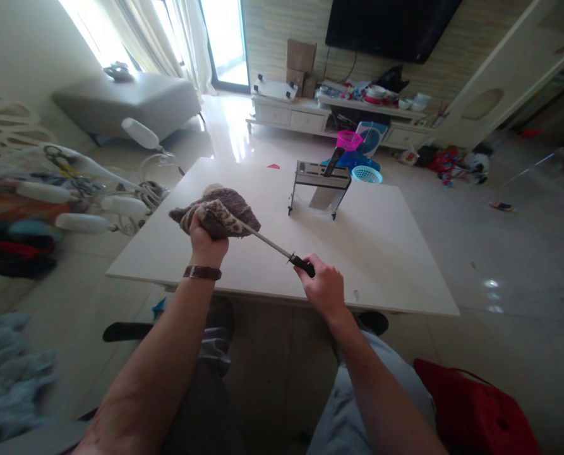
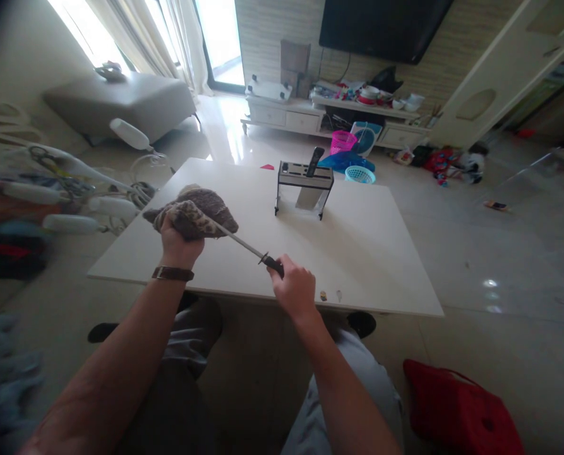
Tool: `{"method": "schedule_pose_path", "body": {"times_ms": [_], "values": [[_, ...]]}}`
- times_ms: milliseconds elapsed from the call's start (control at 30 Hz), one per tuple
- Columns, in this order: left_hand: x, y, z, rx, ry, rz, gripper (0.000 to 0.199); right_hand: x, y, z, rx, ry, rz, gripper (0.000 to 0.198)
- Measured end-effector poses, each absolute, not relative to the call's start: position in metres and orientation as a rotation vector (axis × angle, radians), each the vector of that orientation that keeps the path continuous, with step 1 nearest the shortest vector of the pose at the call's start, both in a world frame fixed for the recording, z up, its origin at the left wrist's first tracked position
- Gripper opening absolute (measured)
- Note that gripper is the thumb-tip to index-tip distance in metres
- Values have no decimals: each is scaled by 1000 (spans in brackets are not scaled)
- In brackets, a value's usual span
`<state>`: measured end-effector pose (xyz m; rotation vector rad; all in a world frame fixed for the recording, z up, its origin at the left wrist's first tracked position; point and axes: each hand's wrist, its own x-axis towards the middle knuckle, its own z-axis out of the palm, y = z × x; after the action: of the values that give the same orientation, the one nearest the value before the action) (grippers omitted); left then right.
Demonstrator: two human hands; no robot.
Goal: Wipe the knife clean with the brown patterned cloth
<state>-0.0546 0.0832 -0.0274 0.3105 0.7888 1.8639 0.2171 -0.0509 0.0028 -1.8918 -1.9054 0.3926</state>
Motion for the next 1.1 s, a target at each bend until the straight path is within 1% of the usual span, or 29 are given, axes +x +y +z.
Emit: {"method": "schedule_pose_path", "body": {"times_ms": [200, 267, 367, 567, 700, 867, 933, 1100], "values": [[-31, 78, -22, 320, 752, 1800, 16, 227, -44, 0, -1867, -1693, 434, 16], [-11, 73, -20, 353, 758, 1657, 16, 227, -41, 0, -1828, -1653, 462, 17], [19, 61, -20, 435, 768, 1426, 23, 224, -39, 0, -1805, -1635, 489, 20], [62, 35, -23, 581, 760, 1183, 31, 222, -37, -3, -1719, -1606, 570, 22], [71, 28, -23, 615, 752, 1196, 43, 229, -36, -2, -1697, -1610, 532, 19], [69, 28, -23, 578, 824, 1289, 49, 232, -38, 2, -1644, -1683, 531, 18], [67, 29, -22, 564, 833, 1337, 48, 231, -39, 3, -1619, -1679, 549, 18], [58, 39, -20, 490, 854, 1471, 38, 230, -41, 4, -1614, -1682, 582, 22]]}}
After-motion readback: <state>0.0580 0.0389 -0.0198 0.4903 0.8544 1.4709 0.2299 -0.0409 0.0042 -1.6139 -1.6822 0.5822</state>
